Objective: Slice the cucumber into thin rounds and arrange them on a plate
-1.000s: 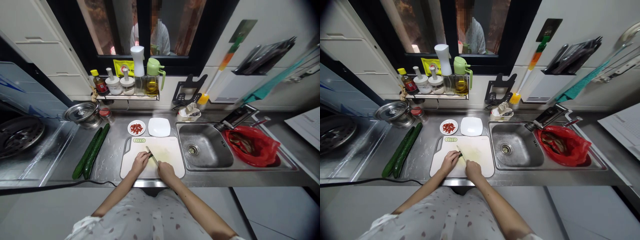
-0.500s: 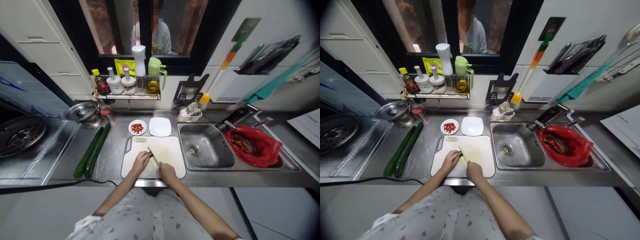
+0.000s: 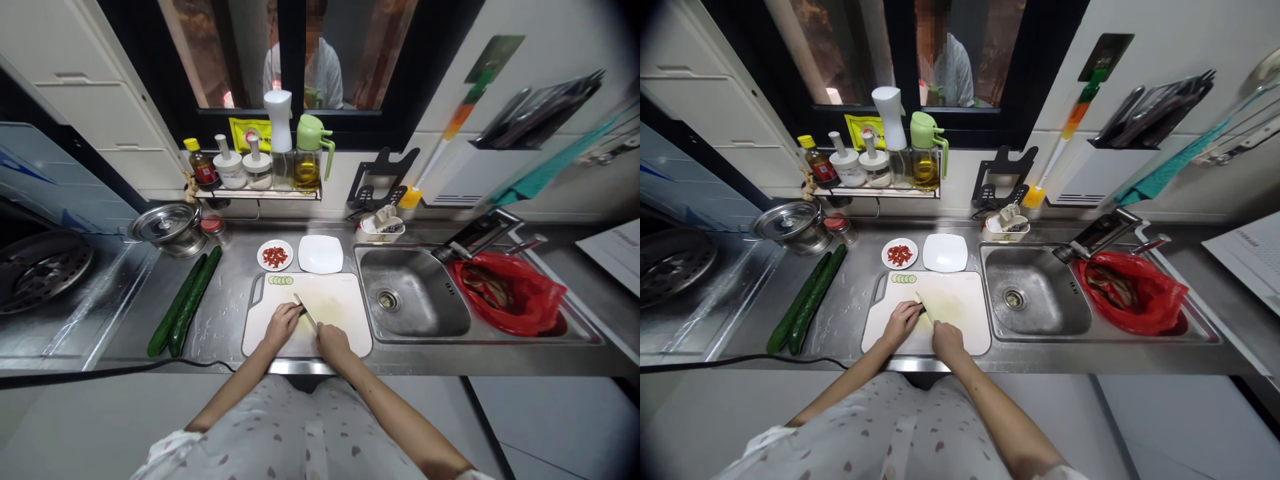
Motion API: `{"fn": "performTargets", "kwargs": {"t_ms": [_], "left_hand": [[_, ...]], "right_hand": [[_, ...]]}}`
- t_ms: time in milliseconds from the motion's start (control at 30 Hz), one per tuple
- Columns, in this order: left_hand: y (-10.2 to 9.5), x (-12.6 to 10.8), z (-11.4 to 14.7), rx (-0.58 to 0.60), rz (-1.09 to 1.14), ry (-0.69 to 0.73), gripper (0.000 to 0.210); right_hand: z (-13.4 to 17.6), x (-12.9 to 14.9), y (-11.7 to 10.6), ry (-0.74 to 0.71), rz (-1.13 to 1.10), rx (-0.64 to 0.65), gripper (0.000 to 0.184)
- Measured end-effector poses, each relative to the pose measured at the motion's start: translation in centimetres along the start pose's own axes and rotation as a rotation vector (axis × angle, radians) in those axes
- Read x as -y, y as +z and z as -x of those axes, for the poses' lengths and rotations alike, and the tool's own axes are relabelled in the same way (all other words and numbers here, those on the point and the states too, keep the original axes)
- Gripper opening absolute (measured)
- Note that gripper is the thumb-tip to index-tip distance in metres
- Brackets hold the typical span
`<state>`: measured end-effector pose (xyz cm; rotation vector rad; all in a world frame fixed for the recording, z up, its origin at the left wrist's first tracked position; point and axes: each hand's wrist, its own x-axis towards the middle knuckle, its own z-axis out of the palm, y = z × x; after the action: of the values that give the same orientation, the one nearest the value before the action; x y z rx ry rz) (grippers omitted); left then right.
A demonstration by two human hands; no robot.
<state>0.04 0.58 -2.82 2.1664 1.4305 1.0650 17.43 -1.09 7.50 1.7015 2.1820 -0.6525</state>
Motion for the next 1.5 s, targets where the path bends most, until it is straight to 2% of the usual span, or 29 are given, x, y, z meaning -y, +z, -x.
{"fn": "performTargets", "kwargs": {"t_ms": [300,733,1500], "left_hand": [[0.1,0.2,0.1,-0.007,-0.006,0.006,0.027],[0.1,0.2,0.0,-0.010,0.006,0.003,0.026],[0.2,0.2,0.1,0.000,-0.002,-0.009,0.025]], "right_hand": [[-0.9,0.5,0.1,0.005,0.008,0.003,0.028],[1.3,-0.8,1.1,0.023,0.013,0.039,0.028],[-0.9,0.4,0.8,0.016,0.002,-0.007,0.028]]}}
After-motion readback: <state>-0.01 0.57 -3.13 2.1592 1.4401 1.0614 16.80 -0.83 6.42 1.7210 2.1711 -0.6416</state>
